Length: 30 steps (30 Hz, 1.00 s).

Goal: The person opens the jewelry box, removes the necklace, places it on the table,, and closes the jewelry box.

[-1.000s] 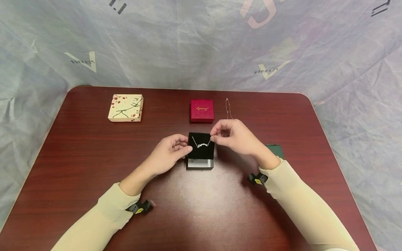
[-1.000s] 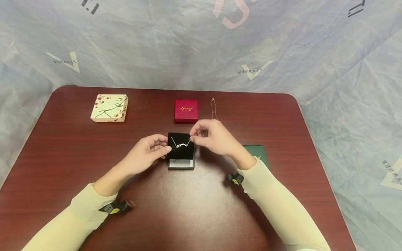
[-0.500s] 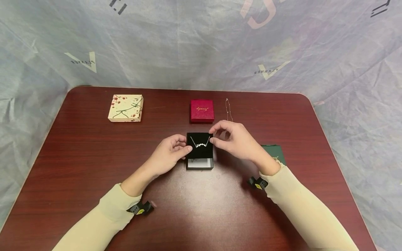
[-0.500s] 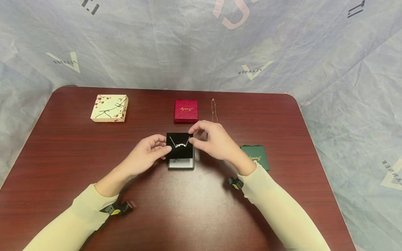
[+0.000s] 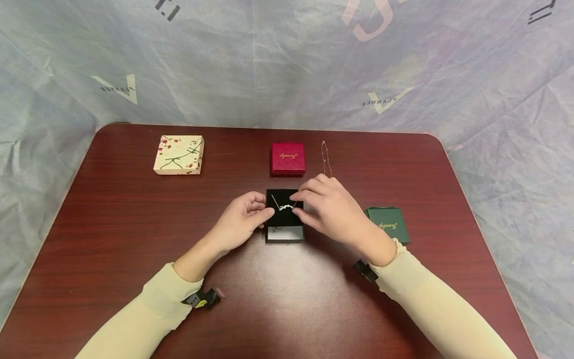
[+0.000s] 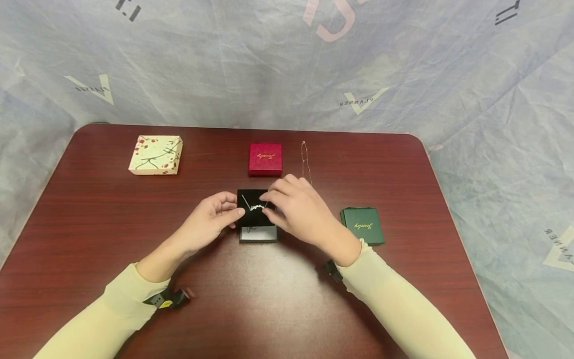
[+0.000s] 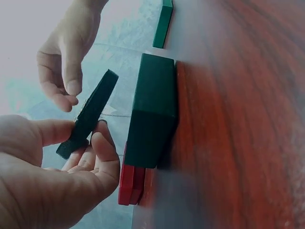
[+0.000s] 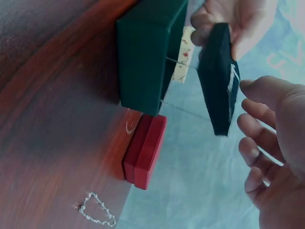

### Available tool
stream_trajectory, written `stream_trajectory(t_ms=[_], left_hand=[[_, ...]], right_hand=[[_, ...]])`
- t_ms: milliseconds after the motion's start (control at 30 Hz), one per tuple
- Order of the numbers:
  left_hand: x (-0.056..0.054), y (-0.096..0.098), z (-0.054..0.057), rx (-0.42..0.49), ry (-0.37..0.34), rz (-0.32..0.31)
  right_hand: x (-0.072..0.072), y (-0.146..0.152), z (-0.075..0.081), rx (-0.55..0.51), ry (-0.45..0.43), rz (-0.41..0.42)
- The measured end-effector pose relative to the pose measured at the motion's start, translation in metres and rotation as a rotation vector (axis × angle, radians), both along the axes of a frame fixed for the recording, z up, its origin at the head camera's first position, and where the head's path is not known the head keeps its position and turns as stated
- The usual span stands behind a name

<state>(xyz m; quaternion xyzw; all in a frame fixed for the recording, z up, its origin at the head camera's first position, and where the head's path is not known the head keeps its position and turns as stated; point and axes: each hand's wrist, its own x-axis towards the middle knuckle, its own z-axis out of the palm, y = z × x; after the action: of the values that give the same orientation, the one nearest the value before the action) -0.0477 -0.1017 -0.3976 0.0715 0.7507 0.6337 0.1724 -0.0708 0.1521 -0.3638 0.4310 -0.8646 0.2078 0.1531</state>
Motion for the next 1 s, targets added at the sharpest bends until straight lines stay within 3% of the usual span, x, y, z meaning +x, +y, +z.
stream_trajectory(t_ms=[133, 433, 700, 1000], left_hand=[[0.000, 0.001, 0.000, 0.020, -0.016, 0.001], [0.000, 0.001, 0.002, 0.161, -0.091, -0.017], [0.000, -0.001, 0.001, 0.266, -0.171, -0.021], [0.002, 0.000, 0.000, 0.279, -0.149, -0.039]], right_hand=[[0.002, -0.005, -0.002, 0.041, 0.081, 0.016], [0.003, -0.010, -0.005, 0.097, 0.153, 0.031], [0.004, -0.013, -0.005, 0.102, 0.157, 0.031], [0.004, -0.016, -0.005, 0.080, 0.123, 0.020]])
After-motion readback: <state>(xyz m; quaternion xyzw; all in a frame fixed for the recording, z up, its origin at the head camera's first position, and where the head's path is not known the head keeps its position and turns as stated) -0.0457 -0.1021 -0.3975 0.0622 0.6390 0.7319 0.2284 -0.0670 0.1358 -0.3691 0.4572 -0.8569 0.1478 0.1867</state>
